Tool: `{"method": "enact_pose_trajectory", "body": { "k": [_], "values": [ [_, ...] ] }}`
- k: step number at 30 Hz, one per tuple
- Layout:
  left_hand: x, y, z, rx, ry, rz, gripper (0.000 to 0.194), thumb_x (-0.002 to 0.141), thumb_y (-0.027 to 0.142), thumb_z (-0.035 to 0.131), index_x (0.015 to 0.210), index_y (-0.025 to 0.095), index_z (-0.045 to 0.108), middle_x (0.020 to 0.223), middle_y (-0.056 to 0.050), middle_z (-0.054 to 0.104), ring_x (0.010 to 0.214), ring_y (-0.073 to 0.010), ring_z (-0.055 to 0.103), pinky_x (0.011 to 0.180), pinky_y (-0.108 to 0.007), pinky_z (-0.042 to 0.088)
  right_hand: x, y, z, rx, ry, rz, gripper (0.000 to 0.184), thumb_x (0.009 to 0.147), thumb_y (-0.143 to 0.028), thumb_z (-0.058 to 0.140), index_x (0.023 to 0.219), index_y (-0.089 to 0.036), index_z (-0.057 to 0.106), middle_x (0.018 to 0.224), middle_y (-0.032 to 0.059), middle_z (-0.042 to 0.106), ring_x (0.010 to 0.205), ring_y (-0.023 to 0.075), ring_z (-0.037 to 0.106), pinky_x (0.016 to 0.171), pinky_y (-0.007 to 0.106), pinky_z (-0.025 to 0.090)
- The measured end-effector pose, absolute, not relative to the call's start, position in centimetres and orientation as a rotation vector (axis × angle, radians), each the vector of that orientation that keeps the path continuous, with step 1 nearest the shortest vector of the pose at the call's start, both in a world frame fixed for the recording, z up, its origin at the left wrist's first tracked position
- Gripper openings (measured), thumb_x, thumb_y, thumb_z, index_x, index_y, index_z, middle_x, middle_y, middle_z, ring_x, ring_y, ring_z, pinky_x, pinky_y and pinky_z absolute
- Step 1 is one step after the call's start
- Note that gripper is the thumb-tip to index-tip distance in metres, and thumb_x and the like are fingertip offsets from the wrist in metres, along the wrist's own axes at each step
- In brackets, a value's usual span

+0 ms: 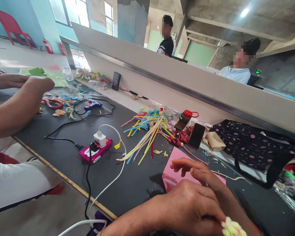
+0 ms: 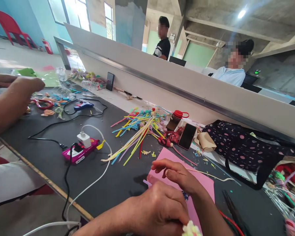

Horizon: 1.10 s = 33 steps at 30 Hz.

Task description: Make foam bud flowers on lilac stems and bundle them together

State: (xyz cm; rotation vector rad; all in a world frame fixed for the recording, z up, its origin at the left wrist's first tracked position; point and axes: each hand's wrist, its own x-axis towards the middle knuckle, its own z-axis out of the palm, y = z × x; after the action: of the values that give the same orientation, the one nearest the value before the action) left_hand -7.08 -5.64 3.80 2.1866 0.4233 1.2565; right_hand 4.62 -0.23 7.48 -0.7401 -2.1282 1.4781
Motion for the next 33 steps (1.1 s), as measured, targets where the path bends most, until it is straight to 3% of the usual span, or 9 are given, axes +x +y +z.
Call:
{"method": "enact_pose_trajectory", "body": {
  "k": [4, 8, 11, 15, 18, 24, 27, 33],
  "values": [
    [-6.9, -5.8, 4.2, 2.185, 0.314, 1.288, 0.018, 0.08, 0.019, 0.051, 0.073, 0.009, 0.064, 0.074, -0.009, 0.068, 0.073, -0.0134, 0.061, 0.071, -0.018, 0.047, 2.3, 0.3, 8.1, -0.46, -2.3, 1.734, 0.041, 0.086, -0.046, 0.04, 0.104, -0.02, 0.066, 0.101, 0.0085, 0.063, 0.096, 0.0224, 0.054, 0.086, 0.036, 0.039],
    [-7.5, -6.1, 4.0, 1.953, 0.28, 1.315, 0.013, 0.076, 0.02, 0.058, 0.067, 0.012, 0.064, 0.07, -0.007, 0.065, 0.067, -0.0124, 0.059, 0.064, -0.018, 0.046, 1.3, 1.5, 6.1, -0.359, -2.158, 1.948, 0.036, 0.079, -0.049, 0.052, 0.069, -0.018, 0.067, 0.072, 0.0049, 0.06, 0.069, 0.0178, 0.055, 0.066, 0.031, 0.043],
    [-8.4, -5.6, 4.0, 1.604, 0.383, 1.347, 0.012, 0.065, 0.023, 0.069, 0.06, 0.014, 0.063, 0.063, -0.004, 0.061, 0.058, -0.0109, 0.055, 0.055, -0.02, 0.043, 1.9, 2.3, 4.6, -0.635, -2.021, 1.699, 0.03, 0.075, -0.043, 0.06, 0.06, -0.017, 0.059, 0.062, 0.0003, 0.052, 0.058, 0.0128, 0.047, 0.055, 0.025, 0.037],
    [-9.9, -3.2, 3.6, 0.949, 0.618, 1.417, 0.018, 0.062, 0.029, 0.071, 0.063, 0.013, 0.062, 0.049, 0.002, 0.051, 0.04, -0.0057, 0.042, 0.041, -0.019, 0.033, 4.5, 4.8, 2.8, -0.927, -1.872, 1.206, 0.027, 0.078, -0.043, 0.055, 0.07, -0.017, 0.058, 0.071, 0.0016, 0.055, 0.067, 0.0147, 0.049, 0.062, 0.026, 0.039],
    [-10.5, -1.3, 2.7, 0.67, 0.617, 1.461, 0.017, 0.064, 0.026, 0.071, 0.063, 0.013, 0.058, 0.051, 0.003, 0.051, 0.041, -0.0039, 0.042, 0.04, -0.016, 0.029, 7.5, 7.2, 1.3, -1.134, -1.85, 0.934, 0.037, 0.084, -0.048, 0.041, 0.071, -0.017, 0.057, 0.067, 0.0011, 0.055, 0.064, 0.0144, 0.049, 0.06, 0.025, 0.04],
    [-10.8, 0.2, 0.9, 0.533, 0.618, 1.465, 0.019, 0.066, 0.024, 0.071, 0.065, 0.014, 0.055, 0.057, 0.003, 0.053, 0.043, -0.0028, 0.044, 0.04, -0.016, 0.027, 14.0, 10.6, -1.0, -1.417, -1.846, 0.575, 0.038, 0.078, -0.05, 0.043, 0.069, -0.017, 0.059, 0.064, 0.0022, 0.057, 0.061, 0.0165, 0.05, 0.056, 0.026, 0.036],
    [-11.0, 0.3, 0.4, 0.519, 0.61, 1.484, 0.018, 0.067, 0.024, 0.07, 0.068, 0.014, 0.055, 0.058, 0.003, 0.053, 0.044, -0.0027, 0.044, 0.04, -0.016, 0.026, 17.4, 11.9, -0.8, -1.584, -1.824, 0.301, 0.029, 0.073, -0.044, 0.051, 0.062, -0.018, 0.059, 0.061, 0.0024, 0.054, 0.058, 0.0168, 0.046, 0.053, 0.026, 0.028],
    [-11.0, 0.5, -0.1, 0.546, 0.635, 1.513, 0.019, 0.067, 0.025, 0.07, 0.069, 0.014, 0.055, 0.059, 0.003, 0.054, 0.045, -0.0032, 0.045, 0.041, -0.016, 0.027, 22.0, 13.1, 0.8, -1.756, -1.784, -0.014, 0.016, 0.066, -0.031, 0.053, 0.064, -0.019, 0.062, 0.081, 0.008, 0.06, 0.057, 0.0167, 0.047, 0.052, 0.027, 0.025]
  ]
}}
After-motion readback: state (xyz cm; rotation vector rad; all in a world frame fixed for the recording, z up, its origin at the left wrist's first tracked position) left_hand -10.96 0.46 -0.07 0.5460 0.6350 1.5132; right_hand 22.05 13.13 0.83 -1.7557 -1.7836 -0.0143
